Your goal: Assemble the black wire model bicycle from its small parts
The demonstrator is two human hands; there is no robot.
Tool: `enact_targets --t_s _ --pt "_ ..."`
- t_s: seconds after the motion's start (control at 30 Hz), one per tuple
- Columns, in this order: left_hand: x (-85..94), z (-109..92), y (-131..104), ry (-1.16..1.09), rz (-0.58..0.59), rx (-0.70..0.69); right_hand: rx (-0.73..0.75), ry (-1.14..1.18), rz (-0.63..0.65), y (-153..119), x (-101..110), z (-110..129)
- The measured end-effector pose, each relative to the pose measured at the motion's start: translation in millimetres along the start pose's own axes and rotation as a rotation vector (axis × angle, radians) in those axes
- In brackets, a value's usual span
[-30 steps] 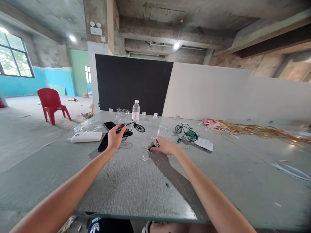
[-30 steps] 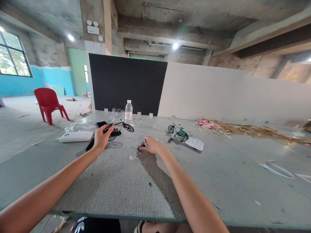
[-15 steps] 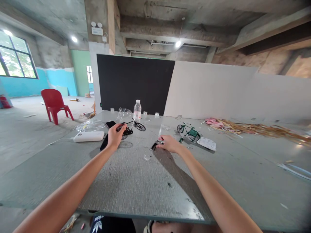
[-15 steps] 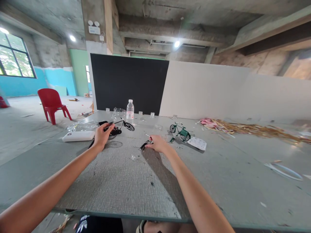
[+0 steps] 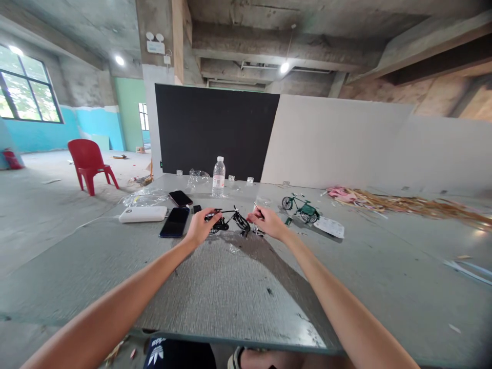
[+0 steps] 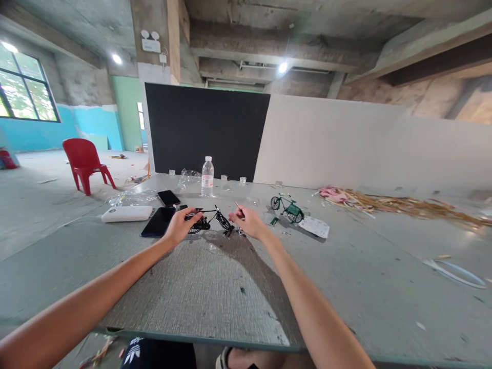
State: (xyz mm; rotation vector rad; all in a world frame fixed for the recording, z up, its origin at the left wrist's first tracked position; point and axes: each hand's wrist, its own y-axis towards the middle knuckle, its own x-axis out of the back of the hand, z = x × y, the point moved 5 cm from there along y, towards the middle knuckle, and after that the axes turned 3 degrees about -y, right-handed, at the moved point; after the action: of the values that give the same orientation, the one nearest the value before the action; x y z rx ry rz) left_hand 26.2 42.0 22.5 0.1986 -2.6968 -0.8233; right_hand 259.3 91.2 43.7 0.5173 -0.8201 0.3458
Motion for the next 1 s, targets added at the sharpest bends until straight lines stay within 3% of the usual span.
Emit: enact_targets --t_s 0.07,0.23,0.47,0.73,1.0 --pt "2.9 4.1 1.3 -0.014 -0.035 0.015 0.002 0.011 0.023 -0.3 1.4 -0.5" --pt "6.8 8.2 2.9 0.004 -0.072 0.033 -0.037 -0.118 -0.108 1.2 13.5 -16.2" --pt "10.2 11.0 3.3 0.024 -0.114 0.058 -0.078 -0.201 0.162 -1.9 2.2 -35.9" --pt "11.0 9.3 2.9 0.047 -0.108 0.061 -0.163 -0.128 0.163 -4.9 12.1 -56.0" --pt "8.3 10.0 1.9 0.03 -0.085 0.06 -0.108 -0.092 0.224 -8.1 14.4 -42.5"
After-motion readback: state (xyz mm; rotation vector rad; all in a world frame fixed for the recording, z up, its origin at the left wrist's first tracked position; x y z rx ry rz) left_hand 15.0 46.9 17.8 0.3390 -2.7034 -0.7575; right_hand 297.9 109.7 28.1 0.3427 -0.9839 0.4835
